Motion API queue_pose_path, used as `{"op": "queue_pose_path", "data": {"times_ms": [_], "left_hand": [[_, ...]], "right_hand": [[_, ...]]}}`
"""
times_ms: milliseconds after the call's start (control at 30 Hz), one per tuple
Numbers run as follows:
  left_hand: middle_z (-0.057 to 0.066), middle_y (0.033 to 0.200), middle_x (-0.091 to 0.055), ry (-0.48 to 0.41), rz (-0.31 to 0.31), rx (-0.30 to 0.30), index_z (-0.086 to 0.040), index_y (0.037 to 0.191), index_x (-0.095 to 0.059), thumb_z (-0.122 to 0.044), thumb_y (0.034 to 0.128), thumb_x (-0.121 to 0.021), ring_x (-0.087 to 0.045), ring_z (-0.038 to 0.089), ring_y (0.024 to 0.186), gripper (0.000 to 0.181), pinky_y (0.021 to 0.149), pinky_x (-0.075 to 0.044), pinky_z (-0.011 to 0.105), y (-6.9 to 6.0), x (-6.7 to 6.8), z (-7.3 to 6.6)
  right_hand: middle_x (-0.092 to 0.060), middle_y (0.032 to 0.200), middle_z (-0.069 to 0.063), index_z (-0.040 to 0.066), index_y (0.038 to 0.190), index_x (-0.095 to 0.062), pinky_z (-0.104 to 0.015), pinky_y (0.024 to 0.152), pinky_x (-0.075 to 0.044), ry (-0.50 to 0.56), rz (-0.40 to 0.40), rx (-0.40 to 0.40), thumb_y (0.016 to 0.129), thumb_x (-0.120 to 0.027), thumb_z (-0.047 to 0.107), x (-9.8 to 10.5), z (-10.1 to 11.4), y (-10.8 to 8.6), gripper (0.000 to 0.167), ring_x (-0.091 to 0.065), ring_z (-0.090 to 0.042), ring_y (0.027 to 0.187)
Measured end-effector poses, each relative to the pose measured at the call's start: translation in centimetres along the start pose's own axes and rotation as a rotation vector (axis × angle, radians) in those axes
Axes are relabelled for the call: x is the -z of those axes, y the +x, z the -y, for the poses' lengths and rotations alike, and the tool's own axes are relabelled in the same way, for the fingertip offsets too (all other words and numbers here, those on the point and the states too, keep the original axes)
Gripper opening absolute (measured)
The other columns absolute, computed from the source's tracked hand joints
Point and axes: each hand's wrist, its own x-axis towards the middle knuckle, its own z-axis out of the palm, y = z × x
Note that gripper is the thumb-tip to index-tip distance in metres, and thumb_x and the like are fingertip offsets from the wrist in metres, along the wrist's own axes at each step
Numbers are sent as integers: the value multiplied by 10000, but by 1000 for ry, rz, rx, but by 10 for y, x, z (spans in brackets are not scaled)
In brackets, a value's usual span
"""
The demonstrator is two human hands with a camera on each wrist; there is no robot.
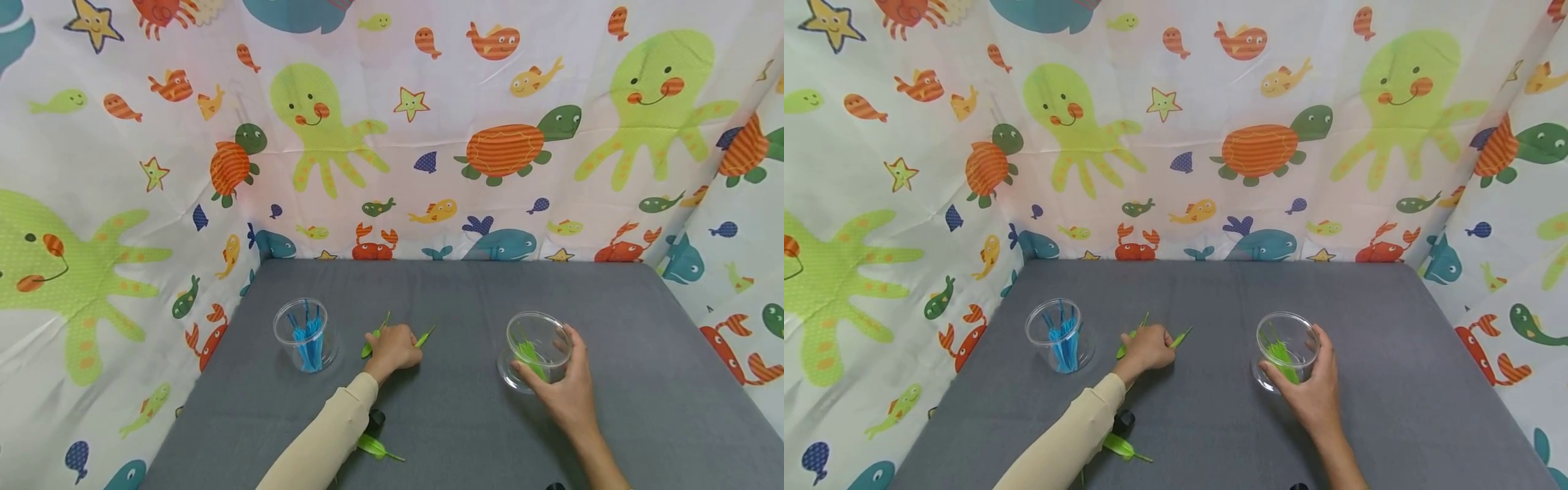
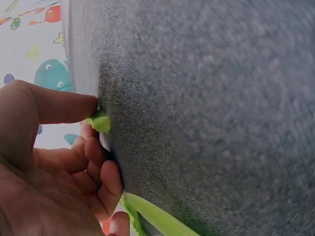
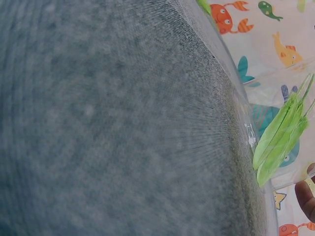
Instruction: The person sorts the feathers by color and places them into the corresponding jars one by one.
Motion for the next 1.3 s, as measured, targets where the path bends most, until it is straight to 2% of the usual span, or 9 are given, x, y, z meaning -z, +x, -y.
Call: {"op": "queue_pose_path", "data": {"times_ms": [67, 133, 233, 300, 400, 567, 700, 1033, 1300], "left_hand": [[-82, 473, -239, -33, 11, 8, -241, 462, -347, -5, 721, -549, -373, 201, 628, 405, 847, -180, 577, 0, 1, -1], [-95, 505, -332, -70, 5, 9, -239, 520, -427, -35, 803, -590, -411, 162, 621, 386, 971, -221, 619, -2, 3, -3], [-101, 626, -524, -136, -17, 0, -223, 688, -581, -143, 919, -663, -516, 119, 661, 259, 1146, -115, 751, -4, 7, -7], [-89, 725, -626, -184, -47, -26, -210, 822, -652, -214, 944, -708, -590, 115, 730, 134, 1143, -66, 792, -6, 11, -11], [-93, 774, -688, -263, -73, -62, -199, 922, -692, -244, 936, -745, -629, 113, 774, 71, 1146, -84, 764, -6, 14, -18], [-138, 778, -736, -381, -99, -109, -205, 1031, -714, -224, 911, -780, -661, 88, 842, 138, 1050, -188, 642, -6, 15, -29], [-162, 787, -753, -420, -119, -122, -239, 1132, -731, -237, 907, -785, -682, 81, 899, 232, 1021, -206, 588, -6, 17, -37], [-108, 836, -778, -527, -123, -165, -235, 1013, -728, -286, 908, -782, -677, 52, 859, 129, 1015, -241, 601, -4, 19, -54], [-104, 812, -781, -634, -103, -196, -238, 984, -691, -286, 919, -771, -668, 14, 870, 114, 1058, -213, 573, -5, 18, -78]], "right_hand": [[-427, 1571, -161, 169, 1603, -248, -615, 1051, -364, 7, 2, 2, 691, -955, 188, 0, 0, 0, 1154, -458, -395, 1411], [-428, 1570, -164, 149, 1600, -249, -623, 1057, -360, 10, 3, 2, 690, -955, 186, 1, 0, 0, 1152, -456, -397, 1412], [-432, 1567, -163, 137, 1597, -251, -621, 1060, -360, 8, 4, -3, 688, -955, 184, 1, -1, 0, 1151, -459, -388, 1411], [-434, 1566, -160, 135, 1597, -249, -616, 1058, -362, 3, 3, -6, 689, -954, 185, 0, -1, 0, 1150, -464, -380, 1408], [-433, 1567, -161, 129, 1597, -248, -615, 1056, -363, -1, 2, -6, 691, -952, 189, -1, -2, 0, 1149, -466, -377, 1405], [-427, 1570, -165, 138, 1600, -242, -624, 1052, -364, -4, 3, -5, 694, -952, 197, 0, -3, 0, 1153, -464, -383, 1408], [-425, 1570, -165, 161, 1603, -244, -632, 1062, -362, -1, 4, 1, 691, -955, 195, 0, -3, -1, 1157, -460, -388, 1411], [-429, 1565, -162, 141, 1593, -266, -627, 1060, -364, 14, 6, 13, 682, -959, 173, 0, -1, -2, 1146, -463, -387, 1406], [-415, 1571, -178, 182, 1604, -248, -656, 1067, -353, 4, 3, 10, 697, -951, 188, 0, -2, -2, 1148, -449, -409, 1413]]}}
